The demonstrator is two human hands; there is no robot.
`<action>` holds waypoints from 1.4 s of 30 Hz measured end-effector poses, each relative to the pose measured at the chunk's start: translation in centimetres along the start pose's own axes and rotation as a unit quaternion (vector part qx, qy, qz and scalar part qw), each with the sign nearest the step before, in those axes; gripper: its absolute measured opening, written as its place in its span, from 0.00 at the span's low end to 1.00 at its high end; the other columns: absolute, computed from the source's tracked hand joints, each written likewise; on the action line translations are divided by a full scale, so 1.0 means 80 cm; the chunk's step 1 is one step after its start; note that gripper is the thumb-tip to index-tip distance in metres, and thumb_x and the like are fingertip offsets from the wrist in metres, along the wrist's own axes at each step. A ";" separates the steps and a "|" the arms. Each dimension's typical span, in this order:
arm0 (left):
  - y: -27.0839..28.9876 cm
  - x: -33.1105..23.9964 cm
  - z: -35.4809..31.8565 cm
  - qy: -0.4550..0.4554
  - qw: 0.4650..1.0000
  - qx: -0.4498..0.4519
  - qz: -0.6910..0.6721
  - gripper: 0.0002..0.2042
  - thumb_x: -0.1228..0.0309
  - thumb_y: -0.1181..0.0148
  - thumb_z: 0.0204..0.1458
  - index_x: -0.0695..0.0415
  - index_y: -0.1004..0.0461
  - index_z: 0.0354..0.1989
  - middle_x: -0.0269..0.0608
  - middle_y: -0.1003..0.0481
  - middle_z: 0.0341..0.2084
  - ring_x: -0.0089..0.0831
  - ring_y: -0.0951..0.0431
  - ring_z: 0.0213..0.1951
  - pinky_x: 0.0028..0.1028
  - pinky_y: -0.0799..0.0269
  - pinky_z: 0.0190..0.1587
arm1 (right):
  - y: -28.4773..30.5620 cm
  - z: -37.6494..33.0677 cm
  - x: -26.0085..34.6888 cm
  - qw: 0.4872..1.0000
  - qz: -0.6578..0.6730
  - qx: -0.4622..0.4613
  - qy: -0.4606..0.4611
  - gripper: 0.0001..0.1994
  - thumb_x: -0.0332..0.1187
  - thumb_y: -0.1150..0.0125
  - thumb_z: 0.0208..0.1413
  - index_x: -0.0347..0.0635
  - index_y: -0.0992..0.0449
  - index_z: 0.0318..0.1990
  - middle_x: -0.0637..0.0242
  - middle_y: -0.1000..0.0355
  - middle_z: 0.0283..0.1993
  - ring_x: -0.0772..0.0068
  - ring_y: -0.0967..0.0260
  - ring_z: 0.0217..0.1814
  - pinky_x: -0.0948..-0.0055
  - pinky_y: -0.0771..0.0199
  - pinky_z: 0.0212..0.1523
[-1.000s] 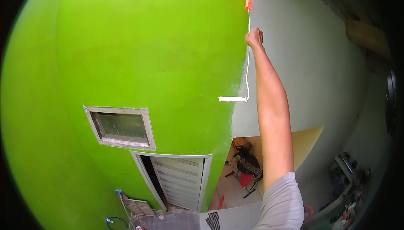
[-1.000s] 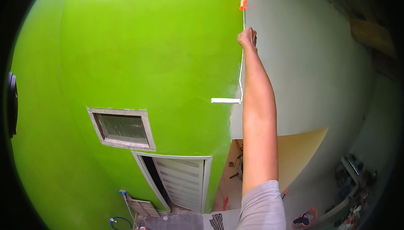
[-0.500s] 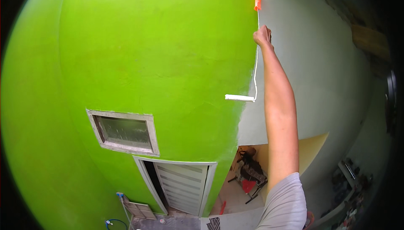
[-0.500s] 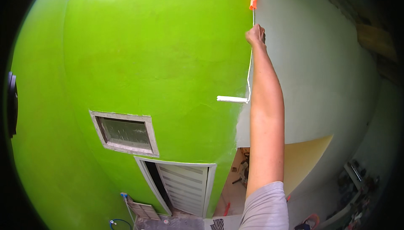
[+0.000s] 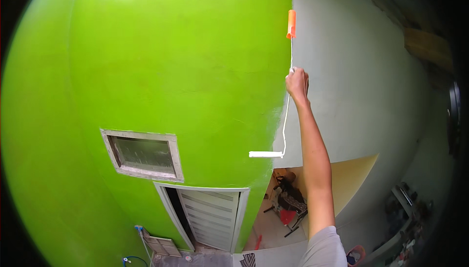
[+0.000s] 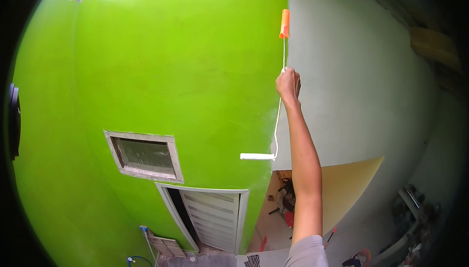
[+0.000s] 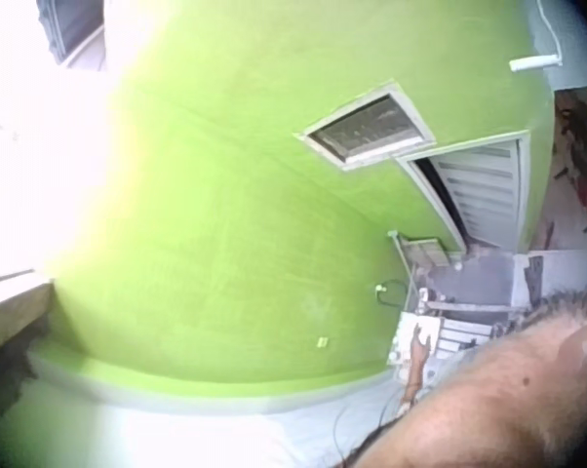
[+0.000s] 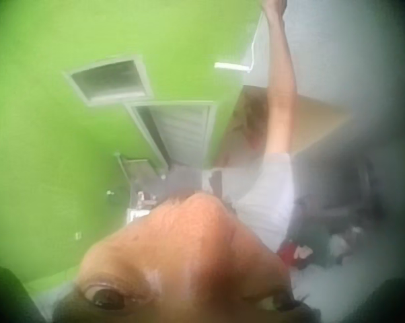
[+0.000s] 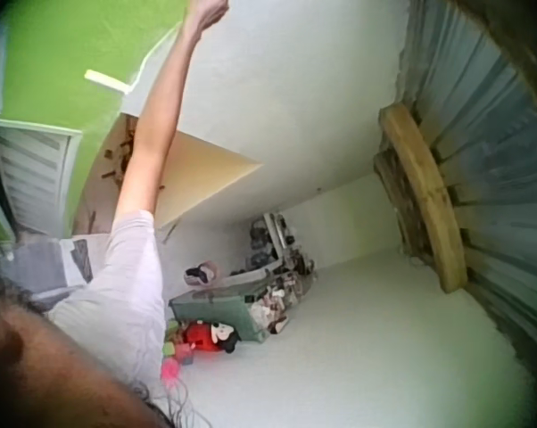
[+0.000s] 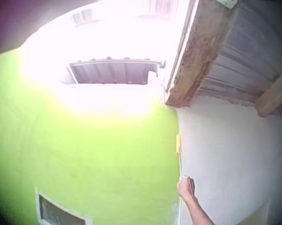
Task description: The person paints a wall using a roller. They dip the roller in a paint tray, apply white paint to a wall section, and occasionally smooth the wet paint with their hands.
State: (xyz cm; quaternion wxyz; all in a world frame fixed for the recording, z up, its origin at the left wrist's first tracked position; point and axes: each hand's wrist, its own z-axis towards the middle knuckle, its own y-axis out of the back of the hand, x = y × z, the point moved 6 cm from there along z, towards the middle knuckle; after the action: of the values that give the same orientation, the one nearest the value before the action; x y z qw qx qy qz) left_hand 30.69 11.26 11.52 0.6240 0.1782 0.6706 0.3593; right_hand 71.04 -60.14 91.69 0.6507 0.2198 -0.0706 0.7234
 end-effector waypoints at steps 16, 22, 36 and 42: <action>0.071 -0.668 0.172 -0.451 0.854 -0.007 -0.260 0.17 0.78 0.33 0.49 0.63 0.24 0.49 0.51 0.20 0.45 0.45 0.19 0.48 0.33 0.25 0.52 | 0.052 -0.354 -0.083 0.974 0.150 0.154 -0.064 0.08 0.29 0.51 0.65 0.34 0.27 0.43 0.53 0.24 0.28 0.49 0.24 0.30 0.56 0.27 0.32; 0.033 -0.627 0.154 -0.445 0.869 0.034 -0.213 0.17 0.77 0.34 0.50 0.62 0.23 0.49 0.49 0.20 0.45 0.46 0.19 0.46 0.33 0.25 0.50 | 0.031 -0.184 -0.110 0.976 0.162 0.117 -0.081 0.09 0.29 0.49 0.64 0.30 0.26 0.39 0.50 0.23 0.28 0.50 0.22 0.31 0.57 0.25 0.33; 0.049 -0.276 0.103 0.043 0.958 0.100 -0.264 0.21 0.69 0.43 0.60 0.57 0.29 0.62 0.49 0.24 0.55 0.46 0.28 0.60 0.38 0.36 0.64 | -0.016 0.188 -0.006 0.993 0.031 0.005 -0.116 0.06 0.28 0.46 0.53 0.33 0.28 0.30 0.47 0.22 0.38 0.48 0.23 0.39 0.52 0.25 0.41; -0.015 -0.046 0.051 -0.102 0.994 0.019 0.016 0.27 0.70 0.39 0.57 0.65 0.35 0.64 0.59 0.24 0.52 0.47 0.24 0.56 0.37 0.29 0.56 | -0.019 0.224 0.031 0.995 0.038 -0.002 -0.093 0.05 0.25 0.44 0.53 0.31 0.25 0.34 0.47 0.22 0.37 0.52 0.21 0.36 0.56 0.22 0.37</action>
State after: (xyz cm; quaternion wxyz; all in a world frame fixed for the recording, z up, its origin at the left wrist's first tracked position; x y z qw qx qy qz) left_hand 35.47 8.95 13.45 0.6800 0.2367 0.6072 0.3359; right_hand 76.42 -64.64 108.41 0.6138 0.2826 -0.1405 0.7237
